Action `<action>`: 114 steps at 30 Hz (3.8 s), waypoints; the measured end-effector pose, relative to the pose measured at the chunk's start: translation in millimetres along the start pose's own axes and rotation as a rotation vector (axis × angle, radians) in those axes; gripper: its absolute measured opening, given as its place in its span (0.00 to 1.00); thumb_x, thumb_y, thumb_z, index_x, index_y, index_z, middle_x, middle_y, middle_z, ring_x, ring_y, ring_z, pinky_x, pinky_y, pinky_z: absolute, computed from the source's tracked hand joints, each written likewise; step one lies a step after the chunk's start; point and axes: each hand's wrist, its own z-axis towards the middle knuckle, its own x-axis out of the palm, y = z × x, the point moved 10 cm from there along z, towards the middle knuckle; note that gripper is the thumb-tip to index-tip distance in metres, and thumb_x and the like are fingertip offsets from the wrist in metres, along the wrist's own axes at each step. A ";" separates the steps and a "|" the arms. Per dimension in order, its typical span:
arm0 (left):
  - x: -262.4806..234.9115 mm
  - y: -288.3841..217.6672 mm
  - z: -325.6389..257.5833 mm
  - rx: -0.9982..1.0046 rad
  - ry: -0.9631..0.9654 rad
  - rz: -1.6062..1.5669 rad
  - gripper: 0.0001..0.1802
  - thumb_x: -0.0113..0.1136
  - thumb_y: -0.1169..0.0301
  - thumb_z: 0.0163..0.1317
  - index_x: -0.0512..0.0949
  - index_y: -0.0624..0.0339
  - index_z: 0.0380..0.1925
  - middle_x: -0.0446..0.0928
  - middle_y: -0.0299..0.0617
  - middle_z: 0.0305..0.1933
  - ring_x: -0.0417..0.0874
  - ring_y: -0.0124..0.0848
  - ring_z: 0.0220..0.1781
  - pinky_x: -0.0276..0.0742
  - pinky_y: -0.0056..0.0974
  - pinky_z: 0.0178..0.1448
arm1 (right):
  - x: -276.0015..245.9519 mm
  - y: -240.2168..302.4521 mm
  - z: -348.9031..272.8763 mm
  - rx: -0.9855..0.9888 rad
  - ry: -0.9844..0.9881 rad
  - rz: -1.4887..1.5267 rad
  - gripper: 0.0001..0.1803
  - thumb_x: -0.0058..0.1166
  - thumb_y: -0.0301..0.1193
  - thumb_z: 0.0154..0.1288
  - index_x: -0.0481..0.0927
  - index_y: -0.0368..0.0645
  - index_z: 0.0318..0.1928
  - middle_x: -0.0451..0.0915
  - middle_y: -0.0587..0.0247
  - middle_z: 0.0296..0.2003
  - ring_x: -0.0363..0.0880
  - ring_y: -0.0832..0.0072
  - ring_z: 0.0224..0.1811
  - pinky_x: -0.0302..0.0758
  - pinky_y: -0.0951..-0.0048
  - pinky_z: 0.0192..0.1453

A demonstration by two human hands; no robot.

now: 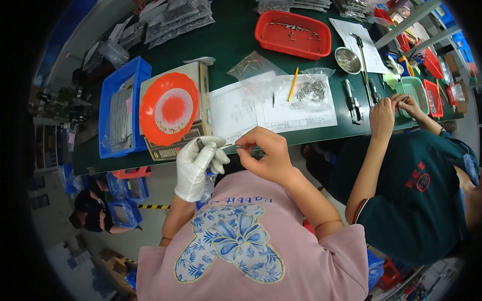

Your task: The recorder uses tweezers to pick up, inspect, and organize small metal components while referring to technical documents.

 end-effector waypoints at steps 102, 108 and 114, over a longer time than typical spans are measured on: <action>48.3 -25.6 -15.3 -0.356 0.674 -1.391 0.20 0.33 0.59 0.63 0.57 0.51 0.13 0.47 0.26 0.05 0.46 0.16 0.03 0.43 0.23 0.07 | 20.1 37.1 8.9 -0.142 0.046 -0.056 0.11 0.52 0.13 0.36 0.74 0.33 0.27 0.74 0.60 0.22 0.72 0.78 0.19 0.69 0.83 0.21; 46.3 -21.7 -19.6 -0.349 0.676 -1.341 0.20 0.34 0.59 0.63 0.57 0.52 0.13 0.47 0.25 0.05 0.48 0.16 0.03 0.45 0.22 0.08 | 18.8 49.0 11.7 -0.215 0.046 -0.067 0.11 0.53 0.13 0.36 0.75 0.34 0.26 0.74 0.59 0.22 0.72 0.76 0.20 0.69 0.83 0.21; 47.5 -21.1 -26.6 -0.294 0.690 -1.088 0.20 0.38 0.59 0.62 0.58 0.52 0.12 0.52 0.26 0.06 0.52 0.17 0.05 0.48 0.23 0.12 | 14.1 51.2 9.7 -0.219 0.033 -0.057 0.12 0.53 0.13 0.35 0.75 0.36 0.26 0.73 0.59 0.22 0.73 0.75 0.21 0.69 0.82 0.22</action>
